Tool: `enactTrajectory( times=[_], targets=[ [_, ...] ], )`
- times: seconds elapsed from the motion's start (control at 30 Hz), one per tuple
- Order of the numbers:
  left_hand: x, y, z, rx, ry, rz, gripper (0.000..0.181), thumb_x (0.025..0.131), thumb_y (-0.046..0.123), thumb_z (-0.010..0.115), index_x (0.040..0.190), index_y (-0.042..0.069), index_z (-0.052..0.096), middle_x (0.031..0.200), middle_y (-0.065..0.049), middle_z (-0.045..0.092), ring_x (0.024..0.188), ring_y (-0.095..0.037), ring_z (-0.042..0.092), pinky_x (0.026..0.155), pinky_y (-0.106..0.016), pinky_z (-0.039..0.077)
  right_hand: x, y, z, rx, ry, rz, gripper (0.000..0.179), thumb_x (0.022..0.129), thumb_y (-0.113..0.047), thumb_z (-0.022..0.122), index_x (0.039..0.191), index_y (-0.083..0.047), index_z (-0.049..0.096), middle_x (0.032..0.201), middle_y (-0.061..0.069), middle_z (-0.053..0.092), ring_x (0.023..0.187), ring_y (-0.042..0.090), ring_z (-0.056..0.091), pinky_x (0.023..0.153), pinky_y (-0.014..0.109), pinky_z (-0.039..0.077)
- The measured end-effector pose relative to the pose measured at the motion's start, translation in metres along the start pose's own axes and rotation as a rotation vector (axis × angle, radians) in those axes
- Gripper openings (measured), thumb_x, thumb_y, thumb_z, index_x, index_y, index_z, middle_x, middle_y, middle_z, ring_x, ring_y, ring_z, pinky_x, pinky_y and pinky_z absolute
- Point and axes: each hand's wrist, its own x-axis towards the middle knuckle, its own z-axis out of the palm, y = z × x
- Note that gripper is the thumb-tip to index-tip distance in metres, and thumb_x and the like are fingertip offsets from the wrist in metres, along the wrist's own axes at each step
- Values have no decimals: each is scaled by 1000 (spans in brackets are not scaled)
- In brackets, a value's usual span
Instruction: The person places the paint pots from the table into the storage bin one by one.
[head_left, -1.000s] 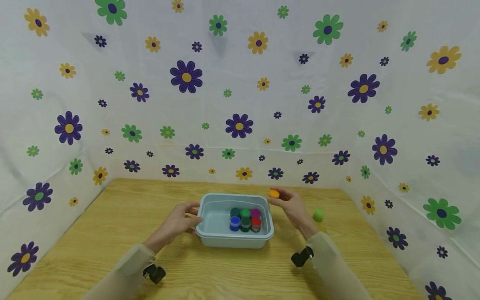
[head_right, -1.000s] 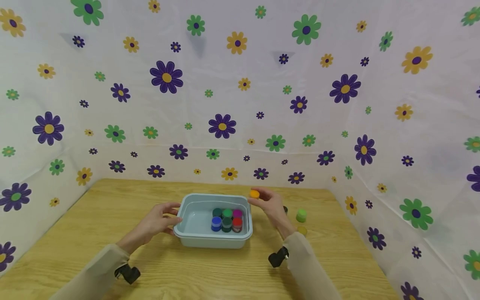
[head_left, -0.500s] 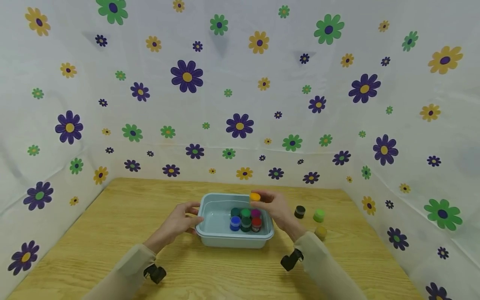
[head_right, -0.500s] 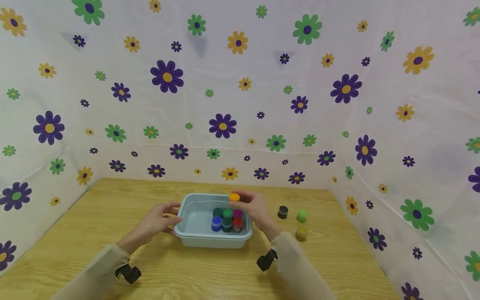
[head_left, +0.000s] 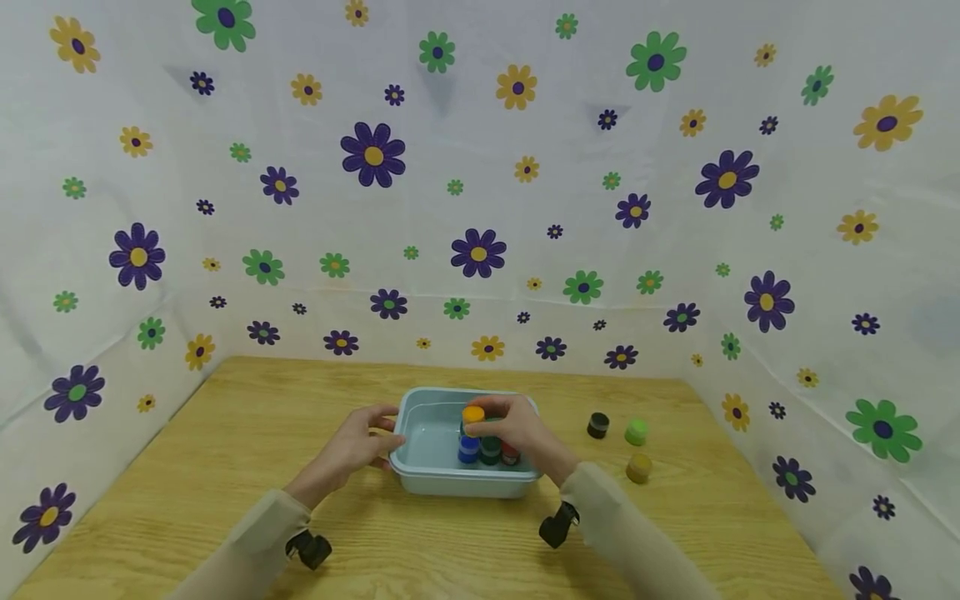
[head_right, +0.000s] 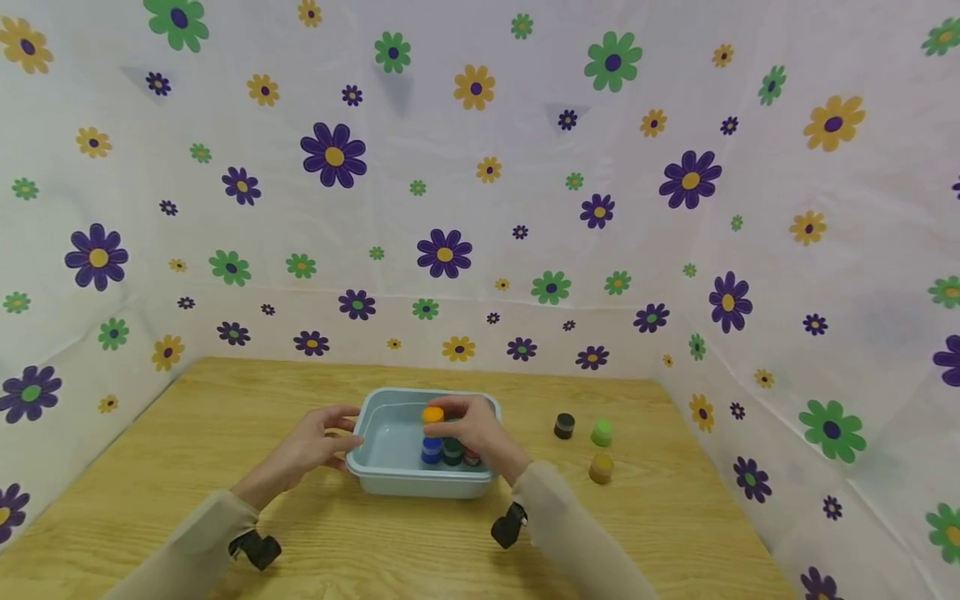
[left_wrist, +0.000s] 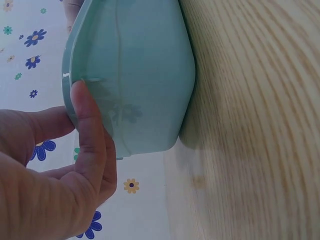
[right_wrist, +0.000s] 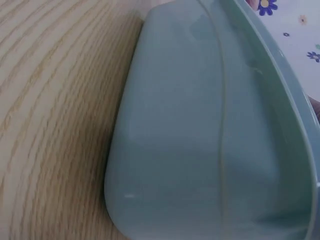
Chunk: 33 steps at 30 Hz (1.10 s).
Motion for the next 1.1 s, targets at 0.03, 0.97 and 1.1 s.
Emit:
enactTrajectory(
  times=[0.03, 0.97, 1.1],
  targets=[
    [0, 1, 0, 4, -1, 0, 55, 91, 3, 67, 142, 0, 47, 123, -26, 54, 87, -27, 65, 62, -36, 61, 0, 0, 2, 1, -11, -2, 44, 81, -25, 82, 121, -13, 70, 114, 1, 71, 104, 17, 61, 102, 42, 49],
    [-2, 4, 1, 10, 0, 1, 54, 91, 3, 66, 141, 0, 47, 121, -24, 55, 88, -27, 65, 63, -39, 61, 19, -2, 24, -153, -97, -39, 44, 81, -11, 80, 123, -3, 67, 113, 9, 71, 101, 18, 64, 98, 40, 53],
    [-2, 3, 1, 10, 0, 0, 54, 91, 2, 66, 141, 0, 46, 121, -24, 55, 87, -27, 65, 63, -39, 61, 22, -4, 26, -179, -99, -25, 44, 81, -10, 79, 123, -3, 67, 115, 8, 70, 103, 19, 63, 99, 41, 52]
  ],
)
